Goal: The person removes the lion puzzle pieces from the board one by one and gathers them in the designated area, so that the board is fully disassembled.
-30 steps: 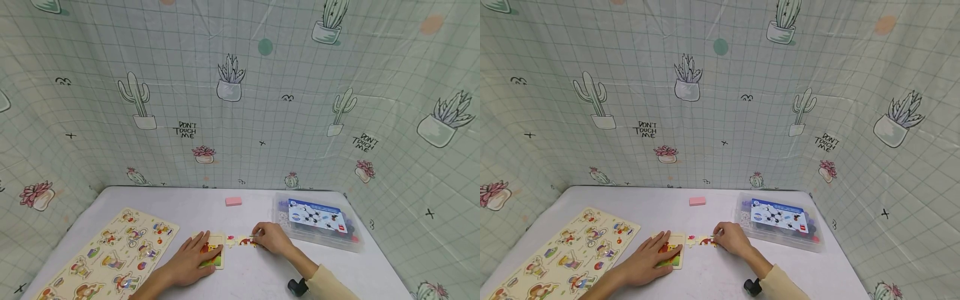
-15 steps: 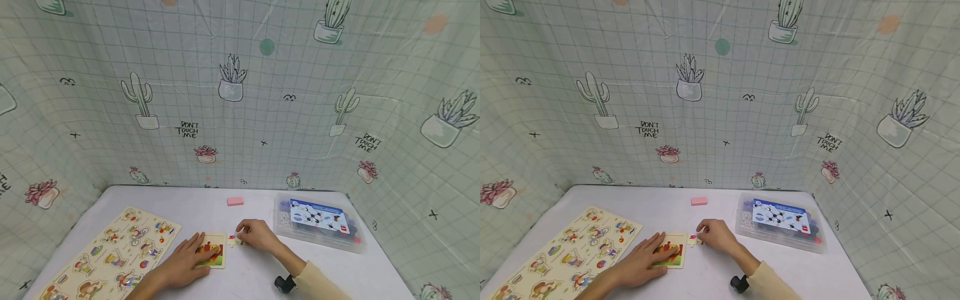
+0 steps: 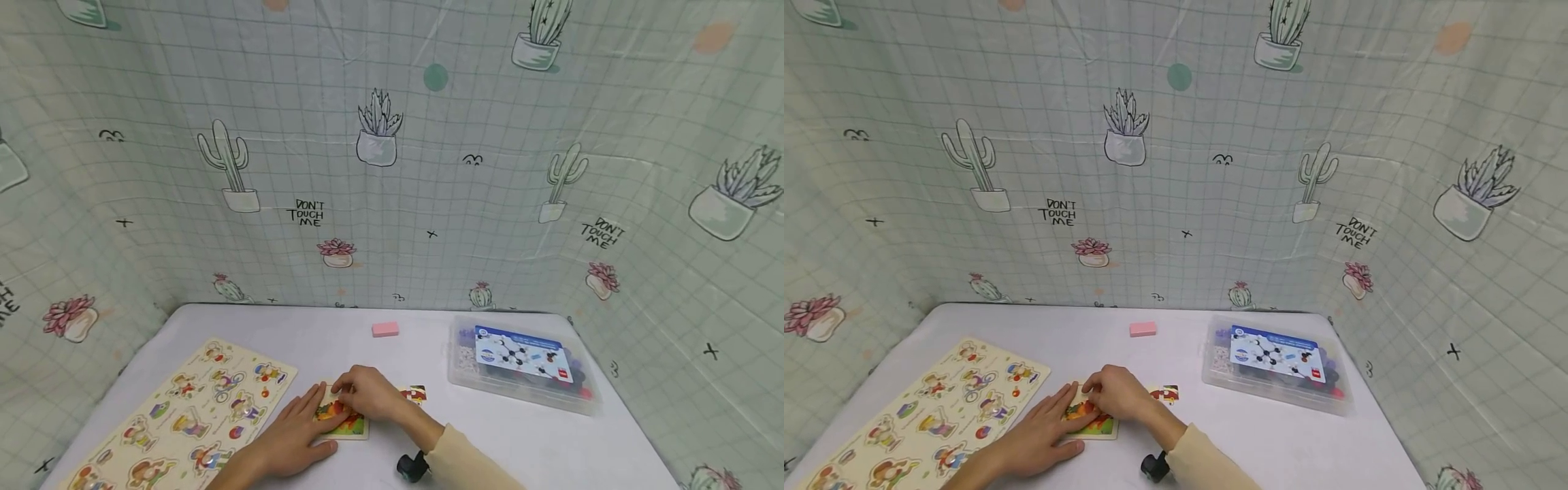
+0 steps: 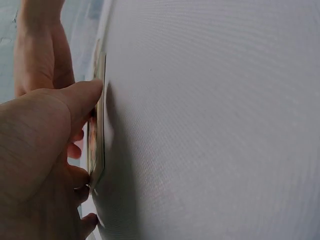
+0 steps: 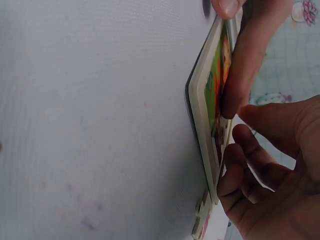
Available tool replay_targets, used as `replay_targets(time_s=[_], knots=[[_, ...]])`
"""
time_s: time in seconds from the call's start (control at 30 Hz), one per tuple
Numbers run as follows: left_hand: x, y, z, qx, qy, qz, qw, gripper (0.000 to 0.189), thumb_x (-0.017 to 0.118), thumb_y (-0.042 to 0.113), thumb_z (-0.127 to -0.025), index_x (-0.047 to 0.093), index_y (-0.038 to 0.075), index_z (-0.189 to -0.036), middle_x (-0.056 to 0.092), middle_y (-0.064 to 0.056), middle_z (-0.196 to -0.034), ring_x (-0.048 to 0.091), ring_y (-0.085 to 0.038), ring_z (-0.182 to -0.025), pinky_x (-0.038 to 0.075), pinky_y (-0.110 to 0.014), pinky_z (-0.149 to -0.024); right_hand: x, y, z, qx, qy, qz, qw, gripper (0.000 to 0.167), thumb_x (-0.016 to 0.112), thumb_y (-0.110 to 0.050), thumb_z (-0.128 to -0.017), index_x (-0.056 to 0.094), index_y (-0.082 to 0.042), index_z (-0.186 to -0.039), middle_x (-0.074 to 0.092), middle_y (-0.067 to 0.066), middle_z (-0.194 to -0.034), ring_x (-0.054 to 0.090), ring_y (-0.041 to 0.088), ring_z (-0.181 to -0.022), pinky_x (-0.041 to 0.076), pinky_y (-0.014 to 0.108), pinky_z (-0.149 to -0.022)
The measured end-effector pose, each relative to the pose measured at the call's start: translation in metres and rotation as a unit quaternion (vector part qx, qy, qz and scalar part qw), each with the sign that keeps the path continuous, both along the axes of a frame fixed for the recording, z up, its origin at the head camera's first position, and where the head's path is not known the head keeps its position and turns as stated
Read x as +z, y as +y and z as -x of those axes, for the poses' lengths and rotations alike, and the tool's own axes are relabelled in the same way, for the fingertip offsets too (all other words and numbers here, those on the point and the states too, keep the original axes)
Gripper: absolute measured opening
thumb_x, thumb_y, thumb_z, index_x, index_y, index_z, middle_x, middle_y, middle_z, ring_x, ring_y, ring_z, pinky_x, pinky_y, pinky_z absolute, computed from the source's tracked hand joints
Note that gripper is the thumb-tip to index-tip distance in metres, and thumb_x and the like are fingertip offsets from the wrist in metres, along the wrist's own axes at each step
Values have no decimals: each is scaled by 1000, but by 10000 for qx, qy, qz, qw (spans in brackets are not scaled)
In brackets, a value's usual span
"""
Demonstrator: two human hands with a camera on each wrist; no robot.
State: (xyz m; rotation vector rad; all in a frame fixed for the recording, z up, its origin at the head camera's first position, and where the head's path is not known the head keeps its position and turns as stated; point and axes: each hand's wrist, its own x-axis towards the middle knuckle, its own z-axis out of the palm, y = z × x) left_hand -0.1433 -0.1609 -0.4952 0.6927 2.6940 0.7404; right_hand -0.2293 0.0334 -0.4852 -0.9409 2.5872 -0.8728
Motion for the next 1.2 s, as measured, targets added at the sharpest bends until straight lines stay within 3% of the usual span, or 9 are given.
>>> replay_targets(time_s=[0.23,0.57,0.83,1.2], knots=[[1,-2,-1,-7,-1,-31,10000,56,53,51,-101,53,22,-148,10,-25,-166,9,-44,-153,15,-69,-115,-2,-3,-3,346,331,-317,9984,25,62,-5,-96,78,-13,-113,67,-7,-100,55,-3,-88,49,20,-84],[2,-3,1,17,56,41,10000,52,56,48,-100,59,19,-143,10,-27,-165,10,-45,-152,17,-69,-114,-4,-10,-8,620,683,-390,9950,34,60,0,-94,76,-15,-119,66,-7,-99,53,-1,-89,46,18,-85],[3,-3,1,9,114,110,9999,51,58,45,-99,59,19,-143,12,-28,-164,11,-45,-152,19,-69,-114,-5,-14,-6,508,546,-287,9968,34,58,2,-92,77,-13,-115,71,-8,-102,59,3,-97,48,20,-89],[4,-3,2,-9,45,159,9999,51,58,42,-100,57,18,-145,12,-29,-164,11,-45,-152,19,-69,-114,-2,-20,-9,71,96,-229,9997,29,59,2,-91,78,-12,-107,66,-5,-99,56,3,-89,49,22,-85]])
